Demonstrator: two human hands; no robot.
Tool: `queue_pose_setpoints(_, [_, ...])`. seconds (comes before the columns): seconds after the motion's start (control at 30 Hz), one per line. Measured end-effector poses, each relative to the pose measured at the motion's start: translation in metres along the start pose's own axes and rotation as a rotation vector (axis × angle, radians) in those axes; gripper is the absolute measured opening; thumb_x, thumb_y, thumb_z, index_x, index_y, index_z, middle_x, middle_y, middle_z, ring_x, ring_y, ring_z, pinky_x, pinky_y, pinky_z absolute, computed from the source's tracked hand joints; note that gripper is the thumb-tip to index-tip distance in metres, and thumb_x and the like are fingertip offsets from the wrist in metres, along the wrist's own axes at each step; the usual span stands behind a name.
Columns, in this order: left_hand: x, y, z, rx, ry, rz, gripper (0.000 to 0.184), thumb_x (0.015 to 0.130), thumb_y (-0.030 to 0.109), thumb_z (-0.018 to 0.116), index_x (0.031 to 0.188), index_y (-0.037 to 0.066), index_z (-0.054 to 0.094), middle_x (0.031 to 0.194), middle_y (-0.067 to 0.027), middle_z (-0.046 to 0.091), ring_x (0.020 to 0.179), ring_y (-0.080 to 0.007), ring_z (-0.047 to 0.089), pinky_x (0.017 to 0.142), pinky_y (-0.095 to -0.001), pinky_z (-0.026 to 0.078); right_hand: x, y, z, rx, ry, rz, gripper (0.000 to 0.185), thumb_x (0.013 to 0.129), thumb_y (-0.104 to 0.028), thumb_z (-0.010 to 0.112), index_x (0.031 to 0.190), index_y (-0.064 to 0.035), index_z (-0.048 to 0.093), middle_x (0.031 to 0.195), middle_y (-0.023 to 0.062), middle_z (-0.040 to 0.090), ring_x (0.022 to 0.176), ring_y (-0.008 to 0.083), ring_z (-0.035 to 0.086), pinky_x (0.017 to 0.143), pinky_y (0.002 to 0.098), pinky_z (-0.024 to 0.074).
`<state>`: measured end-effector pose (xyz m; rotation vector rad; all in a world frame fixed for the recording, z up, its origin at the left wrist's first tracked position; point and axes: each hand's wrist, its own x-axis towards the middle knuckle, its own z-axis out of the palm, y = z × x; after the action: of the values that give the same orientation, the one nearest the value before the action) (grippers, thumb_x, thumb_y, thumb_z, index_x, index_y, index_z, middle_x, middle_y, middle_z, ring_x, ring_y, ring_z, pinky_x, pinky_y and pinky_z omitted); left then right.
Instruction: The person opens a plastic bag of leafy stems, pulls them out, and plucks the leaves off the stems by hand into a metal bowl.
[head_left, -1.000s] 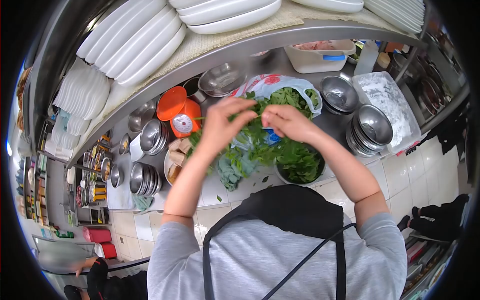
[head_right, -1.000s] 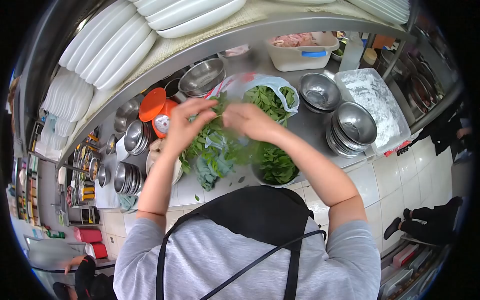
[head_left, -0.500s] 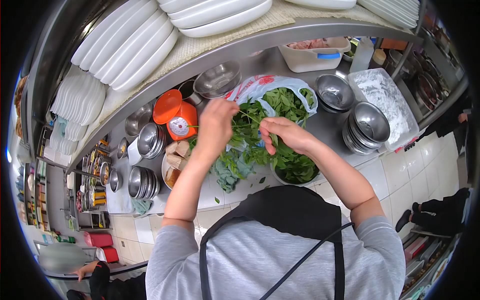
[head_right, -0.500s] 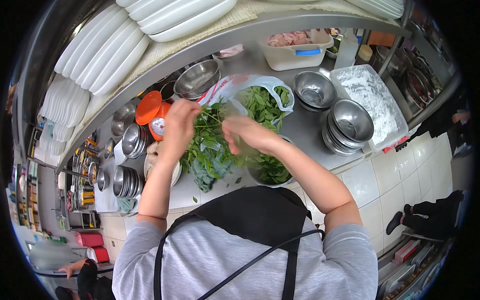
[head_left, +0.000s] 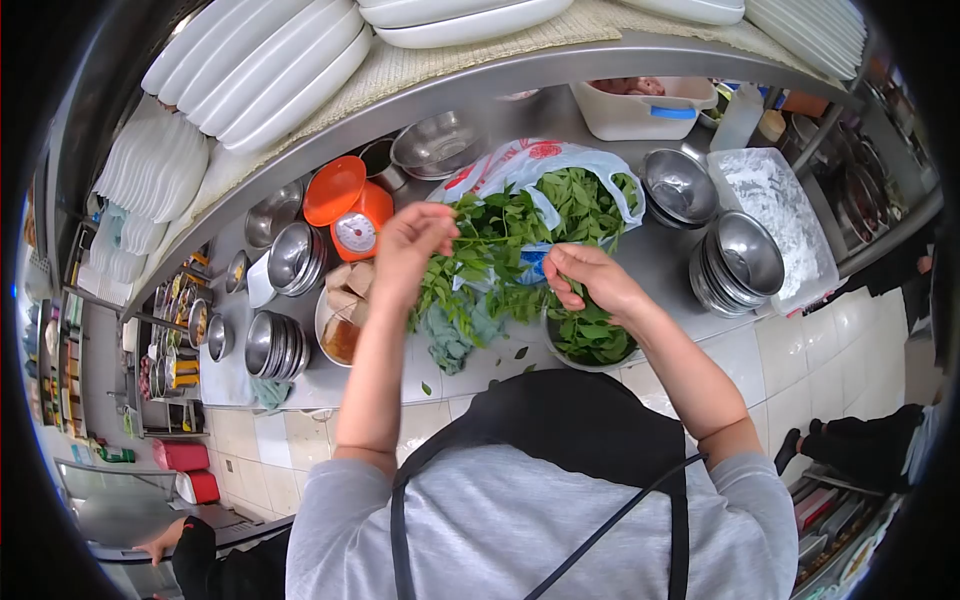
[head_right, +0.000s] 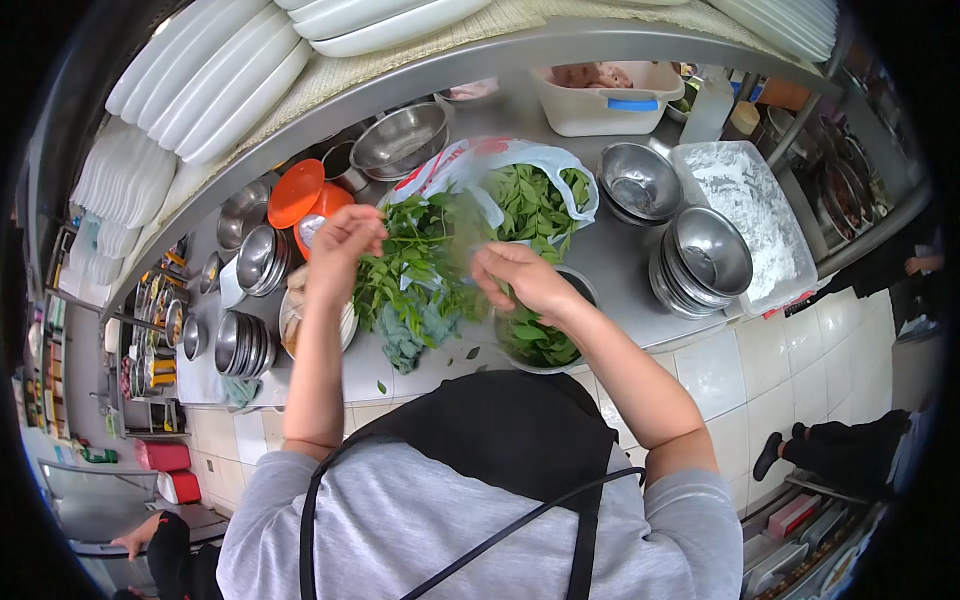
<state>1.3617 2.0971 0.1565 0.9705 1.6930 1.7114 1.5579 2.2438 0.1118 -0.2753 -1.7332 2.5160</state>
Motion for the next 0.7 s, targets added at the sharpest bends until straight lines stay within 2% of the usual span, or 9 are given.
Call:
queue_pose_setpoints(0.2, [-0.023,-0.04,0.037,-0.271,-0.057,-0.158,0.017,0.083,0.005,0.055,0.099,-0.001,0.056,0.078,-0.0057,0.06,0.066,-0.0096,0.054,0.058,-0.0217,0.044,0.002,0.001,0.002,0.366,0.177,-0.033,0.026,0.093,-0.025,0.04,0.079,-0.0046,0.047,0.063,-0.001,0.038,0.049,0.0064,0.033,0.044,0.0191,0.0266])
queue_pose_setpoints(0.3, [-0.028,-0.046,0.043,-0.319,-0.092,-0.209,0.015,0.083,0.006,0.055,0.096,0.0,0.058,0.078,-0.0053,0.06,0.066,-0.0097,0.054,0.058,-0.022,0.044,0.006,0.011,0.004,0.275,0.206,-0.069,0.023,0.093,-0.022,0.04,0.082,-0.0039,0.049,0.062,-0.002,0.038,0.049,0.0055,0.033,0.044,0.0189,0.0264])
queue_pose_setpoints(0.37, [-0.029,-0.046,0.044,-0.309,-0.139,-0.199,0.014,0.083,0.007,0.055,0.095,0.0,0.058,0.078,-0.0053,0.06,0.066,-0.0091,0.054,0.06,-0.0222,0.044,0.01,0.018,0.008,-0.137,0.32,-0.176,0.023,0.092,-0.02,0.04,0.084,-0.0033,0.053,0.056,-0.0045,0.035,0.048,0.0047,0.031,0.044,0.0204,0.0265])
queue_pose_setpoints(0.4, [-0.027,-0.045,0.043,-0.308,-0.134,-0.195,0.014,0.083,0.007,0.055,0.095,0.0,0.058,0.078,-0.0053,0.06,0.066,-0.0091,0.054,0.06,-0.0222,0.044,0.011,0.018,0.01,-0.194,0.318,-0.198,0.022,0.092,-0.019,0.041,0.086,-0.0028,0.054,0.056,-0.0056,0.034,0.048,0.0041,0.03,0.044,0.0203,0.0263])
queue_pose_setpoints(0.5, [-0.024,-0.039,0.022,-0.157,0.048,-0.046,0.013,0.083,0.005,0.055,0.095,0.0,0.058,0.076,-0.0047,0.06,0.065,-0.0087,0.053,0.058,-0.022,0.045,0.008,0.017,0.012,-0.232,0.333,-0.181,0.022,0.092,-0.019,0.042,0.086,-0.0026,0.055,0.055,-0.0054,0.033,0.049,0.0042,0.03,0.044,0.02,0.0263])
queue_pose_setpoints(0.57, [-0.018,-0.035,-0.017,-0.016,0.303,0.124,0.012,0.082,0.005,0.054,0.092,0.0,0.059,0.075,-0.0043,0.061,0.062,-0.0088,0.054,0.056,-0.0215,0.045,0.002,0.015,0.01,-0.225,0.329,-0.183,0.022,0.092,-0.019,0.042,0.084,-0.0018,0.055,0.055,-0.0051,0.033,0.048,0.0042,0.03,0.044,0.0198,0.0263])
queue_pose_setpoints(0.6, [-0.015,-0.027,-0.039,0.133,0.474,0.099,0.011,0.082,0.005,0.054,0.09,0.0,0.06,0.074,-0.0039,0.061,0.061,-0.0092,0.055,0.055,-0.0217,0.045,-0.001,0.016,0.008,-0.227,0.343,-0.16,0.023,0.092,-0.019,0.042,0.084,-0.0013,0.054,0.055,-0.0048,0.033,0.047,0.0043,0.03,0.044,0.0199,0.0263])
queue_pose_setpoints(0.63, [-0.008,-0.037,-0.073,0.379,0.585,0.204,0.012,0.082,0.006,0.055,0.09,-0.001,0.06,0.072,-0.0048,0.061,0.064,-0.0096,0.057,0.055,-0.0223,0.046,-0.003,0.017,0.004,-0.231,0.358,-0.138,0.023,0.092,-0.019,0.042,0.084,-0.0009,0.054,0.055,-0.0045,0.033,0.047,0.0045,0.029,0.043,0.0199,0.0263])
queue_pose_setpoints(0.7, [0.003,-0.049,-0.12,0.517,0.681,0.202,0.013,0.08,0.006,0.056,0.09,0.0,0.062,0.072,-0.0091,0.063,0.068,-0.0144,0.061,0.057,-0.0256,0.047,-0.003,0.019,-0.001,-0.244,0.339,-0.144,0.024,0.093,-0.02,0.041,0.084,-0.002,0.053,0.056,-0.0039,0.034,0.046,0.0051,0.031,0.043,0.0193,0.0259])
